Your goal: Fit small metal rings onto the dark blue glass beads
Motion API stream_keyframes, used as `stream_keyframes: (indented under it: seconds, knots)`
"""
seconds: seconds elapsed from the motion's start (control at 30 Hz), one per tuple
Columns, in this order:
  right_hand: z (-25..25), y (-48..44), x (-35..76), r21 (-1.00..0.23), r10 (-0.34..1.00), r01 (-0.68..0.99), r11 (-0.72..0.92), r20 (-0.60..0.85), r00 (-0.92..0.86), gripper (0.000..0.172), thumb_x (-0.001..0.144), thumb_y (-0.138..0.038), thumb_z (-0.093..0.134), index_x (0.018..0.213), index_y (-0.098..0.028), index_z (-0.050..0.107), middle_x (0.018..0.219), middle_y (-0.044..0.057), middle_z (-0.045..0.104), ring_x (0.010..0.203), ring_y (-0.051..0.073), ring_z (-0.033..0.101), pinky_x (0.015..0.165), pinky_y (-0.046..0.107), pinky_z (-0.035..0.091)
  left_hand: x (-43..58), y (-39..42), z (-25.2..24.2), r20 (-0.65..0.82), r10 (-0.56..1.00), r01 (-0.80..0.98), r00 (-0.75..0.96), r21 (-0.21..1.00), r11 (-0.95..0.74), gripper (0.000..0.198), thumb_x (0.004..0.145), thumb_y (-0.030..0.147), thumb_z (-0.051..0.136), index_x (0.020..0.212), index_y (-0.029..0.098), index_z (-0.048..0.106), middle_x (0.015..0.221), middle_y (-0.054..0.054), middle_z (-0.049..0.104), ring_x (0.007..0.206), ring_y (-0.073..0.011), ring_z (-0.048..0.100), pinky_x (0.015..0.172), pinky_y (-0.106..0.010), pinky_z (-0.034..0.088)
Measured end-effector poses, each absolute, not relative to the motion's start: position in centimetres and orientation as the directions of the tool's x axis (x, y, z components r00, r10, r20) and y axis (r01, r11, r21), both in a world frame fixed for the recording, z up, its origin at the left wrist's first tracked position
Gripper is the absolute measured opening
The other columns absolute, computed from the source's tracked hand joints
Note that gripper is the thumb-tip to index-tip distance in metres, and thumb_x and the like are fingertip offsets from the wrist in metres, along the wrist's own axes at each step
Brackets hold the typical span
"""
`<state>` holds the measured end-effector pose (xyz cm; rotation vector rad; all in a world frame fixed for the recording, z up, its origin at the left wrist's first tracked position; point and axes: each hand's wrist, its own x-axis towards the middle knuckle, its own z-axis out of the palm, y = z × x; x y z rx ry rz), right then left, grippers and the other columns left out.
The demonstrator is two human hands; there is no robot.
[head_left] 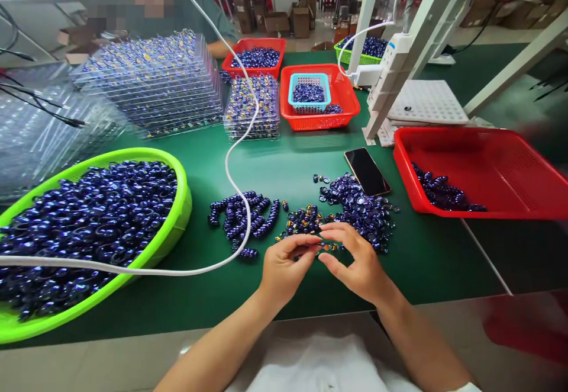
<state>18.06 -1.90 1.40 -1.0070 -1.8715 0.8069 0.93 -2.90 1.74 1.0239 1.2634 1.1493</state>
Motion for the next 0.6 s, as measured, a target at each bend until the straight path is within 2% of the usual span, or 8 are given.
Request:
stream_keyframes:
  seconds: [0.17, 0.3, 0.4, 0.5, 0.6]
  knots:
    - [0.9, -2.0, 18.0, -0.784, 0.854, 0.35, 0.512, 0.422, -0.306, 0.02, 0.09, -0.013, 0.061, 0.106, -0.024, 0.06, 0.097, 0.005, 0.067, 0.095, 0.019, 0.064, 0.085, 0.036, 0.054, 1.3, -4.2, 1.2, -0.133, 0.986, -0.111, -0.103, 0.986, 0.121, 0.011, 0.075, 0.02, 0.076, 0.086, 0.02, 0.077, 0.09, -0.005, 0.079, 0.085, -0.0219, 0.074, 0.082, -0.032, 0.061]
    - [0.7, -2.0, 17.7, -0.749, 0.833, 0.377, 0.545, 0.431, -0.348, 0.02, 0.088, -0.009, 0.06, 0.102, -0.023, 0.059, 0.093, 0.004, 0.066, 0.09, 0.02, 0.064, 0.08, 0.037, 0.053, 1.7, -5.2, 0.3, -0.132, 0.98, -0.151, -0.15, 0.982, 0.11, 0.012, 0.077, 0.02, 0.075, 0.088, 0.02, 0.077, 0.093, -0.005, 0.079, 0.089, -0.0215, 0.074, 0.085, -0.032, 0.06]
    - [1.0, -2.0, 17.5, -0.747, 0.809, 0.347, 0.567, 0.425, -0.406, 0.02, 0.085, -0.006, 0.058, 0.096, -0.023, 0.058, 0.092, 0.004, 0.065, 0.089, 0.02, 0.063, 0.079, 0.037, 0.052, 1.7, -6.0, -0.3, -0.106, 0.987, -0.136, -0.122, 0.987, 0.089, 0.013, 0.08, 0.02, 0.073, 0.093, 0.019, 0.076, 0.094, -0.006, 0.078, 0.089, -0.0214, 0.074, 0.084, -0.032, 0.061]
    - [1.3, -2.2, 17.8, -0.792, 0.819, 0.304, 0.53, 0.384, -0.426, 0.019, 0.082, -0.004, 0.057, 0.089, -0.022, 0.057, 0.099, 0.006, 0.062, 0.095, 0.021, 0.061, 0.083, 0.039, 0.05, 0.2, -6.1, -0.5, -0.025, 0.999, 0.002, -0.037, 1.0, 0.025, 0.018, 0.085, 0.019, 0.066, 0.102, 0.019, 0.074, 0.101, -0.007, 0.077, 0.093, -0.0211, 0.073, 0.085, -0.033, 0.06]
    - [1.4, -2.3, 18.7, -0.874, 0.862, 0.239, 0.423, 0.307, -0.404, 0.018, 0.082, -0.005, 0.056, 0.084, -0.023, 0.057, 0.109, 0.006, 0.059, 0.098, 0.021, 0.059, 0.087, 0.039, 0.047, -3.6, -5.4, 0.1, 0.157, 0.987, 0.344, -0.019, 0.928, -0.141, 0.02, 0.088, 0.018, 0.062, 0.105, 0.02, 0.072, 0.111, -0.008, 0.073, 0.103, -0.022, 0.069, 0.095, -0.038, 0.055]
